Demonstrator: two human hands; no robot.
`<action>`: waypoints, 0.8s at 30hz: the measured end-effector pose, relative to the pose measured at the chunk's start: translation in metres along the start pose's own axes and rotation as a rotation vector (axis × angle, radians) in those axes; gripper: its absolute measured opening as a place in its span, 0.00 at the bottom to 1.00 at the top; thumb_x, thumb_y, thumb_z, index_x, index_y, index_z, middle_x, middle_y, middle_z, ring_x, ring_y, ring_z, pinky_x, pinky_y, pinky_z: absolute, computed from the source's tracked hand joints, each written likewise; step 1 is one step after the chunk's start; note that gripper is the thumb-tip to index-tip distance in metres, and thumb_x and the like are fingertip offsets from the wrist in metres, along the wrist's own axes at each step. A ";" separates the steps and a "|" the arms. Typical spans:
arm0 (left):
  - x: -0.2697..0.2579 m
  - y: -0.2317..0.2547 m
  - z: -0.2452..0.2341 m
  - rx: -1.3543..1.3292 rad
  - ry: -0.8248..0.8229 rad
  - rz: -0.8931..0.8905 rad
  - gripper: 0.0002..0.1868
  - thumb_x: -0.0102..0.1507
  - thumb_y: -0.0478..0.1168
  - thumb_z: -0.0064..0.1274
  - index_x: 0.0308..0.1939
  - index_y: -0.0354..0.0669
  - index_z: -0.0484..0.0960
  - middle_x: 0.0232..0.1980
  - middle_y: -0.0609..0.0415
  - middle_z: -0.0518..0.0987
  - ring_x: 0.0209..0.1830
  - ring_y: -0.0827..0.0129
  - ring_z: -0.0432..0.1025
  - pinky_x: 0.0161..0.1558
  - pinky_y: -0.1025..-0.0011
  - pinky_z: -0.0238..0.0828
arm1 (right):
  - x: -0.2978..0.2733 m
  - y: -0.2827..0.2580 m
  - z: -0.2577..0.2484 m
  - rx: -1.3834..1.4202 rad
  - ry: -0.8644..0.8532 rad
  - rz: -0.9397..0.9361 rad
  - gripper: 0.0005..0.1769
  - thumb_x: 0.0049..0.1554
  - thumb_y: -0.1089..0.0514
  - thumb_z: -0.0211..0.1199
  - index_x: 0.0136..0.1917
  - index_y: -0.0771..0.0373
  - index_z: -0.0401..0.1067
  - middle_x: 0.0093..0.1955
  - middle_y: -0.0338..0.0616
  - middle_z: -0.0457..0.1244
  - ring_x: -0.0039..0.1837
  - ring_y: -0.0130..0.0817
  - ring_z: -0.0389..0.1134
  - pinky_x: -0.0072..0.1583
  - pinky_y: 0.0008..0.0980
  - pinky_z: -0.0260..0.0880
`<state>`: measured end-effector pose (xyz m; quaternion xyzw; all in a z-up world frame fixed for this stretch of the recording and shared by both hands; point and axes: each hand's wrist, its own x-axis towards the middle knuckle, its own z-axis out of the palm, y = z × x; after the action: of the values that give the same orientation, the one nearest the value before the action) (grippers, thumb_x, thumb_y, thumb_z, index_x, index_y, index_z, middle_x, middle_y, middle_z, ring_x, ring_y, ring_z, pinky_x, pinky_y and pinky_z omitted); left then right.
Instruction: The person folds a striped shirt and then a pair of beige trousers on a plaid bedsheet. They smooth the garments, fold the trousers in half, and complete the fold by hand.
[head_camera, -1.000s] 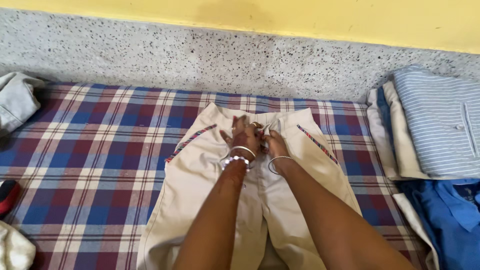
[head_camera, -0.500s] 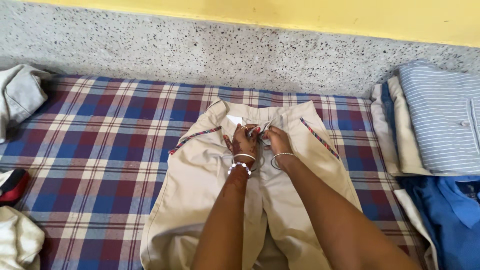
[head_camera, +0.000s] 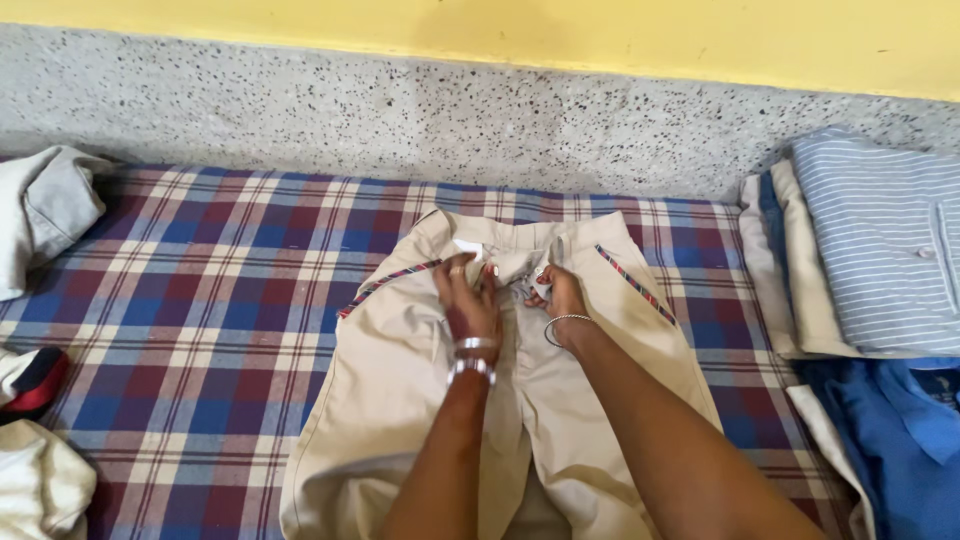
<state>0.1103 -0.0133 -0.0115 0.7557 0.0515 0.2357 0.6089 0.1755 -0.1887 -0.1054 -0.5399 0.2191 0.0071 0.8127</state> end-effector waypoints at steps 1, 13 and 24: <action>-0.015 0.005 -0.009 -0.053 -0.040 -0.011 0.20 0.64 0.33 0.50 0.61 0.41 0.73 0.64 0.41 0.71 0.60 0.51 0.72 0.61 0.64 0.70 | -0.002 0.001 -0.001 0.032 -0.015 0.006 0.08 0.56 0.56 0.55 0.39 0.62 0.65 0.40 0.43 0.58 0.39 0.37 0.63 0.44 0.40 0.73; -0.063 0.020 -0.047 0.487 -0.477 0.145 0.30 0.62 0.46 0.57 0.69 0.60 0.72 0.82 0.46 0.46 0.82 0.48 0.39 0.74 0.45 0.34 | -0.058 -0.016 0.023 -0.652 0.092 -0.395 0.17 0.58 0.51 0.65 0.52 0.66 0.68 0.37 0.42 0.64 0.36 0.34 0.61 0.40 0.37 0.65; -0.060 0.016 -0.043 0.537 -0.643 0.077 0.29 0.65 0.43 0.53 0.67 0.84 0.73 0.84 0.47 0.37 0.83 0.45 0.31 0.75 0.41 0.29 | -0.111 -0.074 0.044 -1.191 0.235 -0.915 0.16 0.49 0.66 0.65 0.52 0.65 0.67 0.51 0.52 0.60 0.53 0.55 0.64 0.53 0.48 0.65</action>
<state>0.0361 -0.0009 -0.0079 0.9240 -0.1098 -0.0112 0.3662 0.1094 -0.1556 0.0137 -0.9217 0.0174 -0.2710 0.2770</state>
